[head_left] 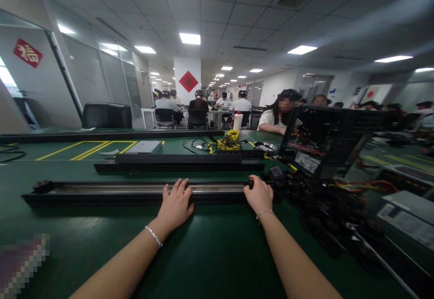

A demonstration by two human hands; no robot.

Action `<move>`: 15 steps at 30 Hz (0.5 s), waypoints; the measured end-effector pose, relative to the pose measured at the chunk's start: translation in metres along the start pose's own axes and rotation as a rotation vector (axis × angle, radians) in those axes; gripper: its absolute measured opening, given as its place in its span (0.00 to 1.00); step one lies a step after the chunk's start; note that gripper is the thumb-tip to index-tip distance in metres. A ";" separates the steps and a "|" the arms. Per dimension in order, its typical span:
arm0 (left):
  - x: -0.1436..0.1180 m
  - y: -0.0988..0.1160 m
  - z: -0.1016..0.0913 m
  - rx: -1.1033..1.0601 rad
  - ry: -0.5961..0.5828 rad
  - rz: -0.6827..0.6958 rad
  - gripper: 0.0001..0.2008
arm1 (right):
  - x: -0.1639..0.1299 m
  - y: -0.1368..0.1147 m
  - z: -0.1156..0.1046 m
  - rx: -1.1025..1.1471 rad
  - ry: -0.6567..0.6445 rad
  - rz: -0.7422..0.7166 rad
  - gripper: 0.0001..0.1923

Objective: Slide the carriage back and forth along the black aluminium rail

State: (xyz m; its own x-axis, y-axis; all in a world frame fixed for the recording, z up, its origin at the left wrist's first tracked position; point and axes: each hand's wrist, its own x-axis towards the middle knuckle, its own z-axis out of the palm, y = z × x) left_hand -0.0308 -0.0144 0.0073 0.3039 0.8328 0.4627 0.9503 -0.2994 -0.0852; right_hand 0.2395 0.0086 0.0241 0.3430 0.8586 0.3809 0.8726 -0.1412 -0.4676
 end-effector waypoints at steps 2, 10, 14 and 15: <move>0.000 0.000 0.000 0.000 -0.004 0.000 0.16 | 0.000 0.001 -0.001 -0.011 -0.019 -0.006 0.20; 0.000 0.000 -0.002 -0.007 -0.018 -0.010 0.17 | 0.001 0.003 -0.002 -0.085 -0.014 0.027 0.22; 0.000 0.001 -0.003 -0.019 -0.020 -0.016 0.16 | 0.002 0.006 -0.004 -0.061 -0.019 0.034 0.23; 0.000 0.001 -0.003 -0.022 -0.022 -0.019 0.16 | 0.002 0.006 -0.005 -0.054 -0.020 0.034 0.23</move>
State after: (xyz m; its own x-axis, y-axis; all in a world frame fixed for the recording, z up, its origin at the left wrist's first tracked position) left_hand -0.0303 -0.0164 0.0099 0.2870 0.8485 0.4445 0.9544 -0.2930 -0.0568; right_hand 0.2475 0.0072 0.0260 0.3663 0.8624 0.3493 0.8783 -0.1965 -0.4358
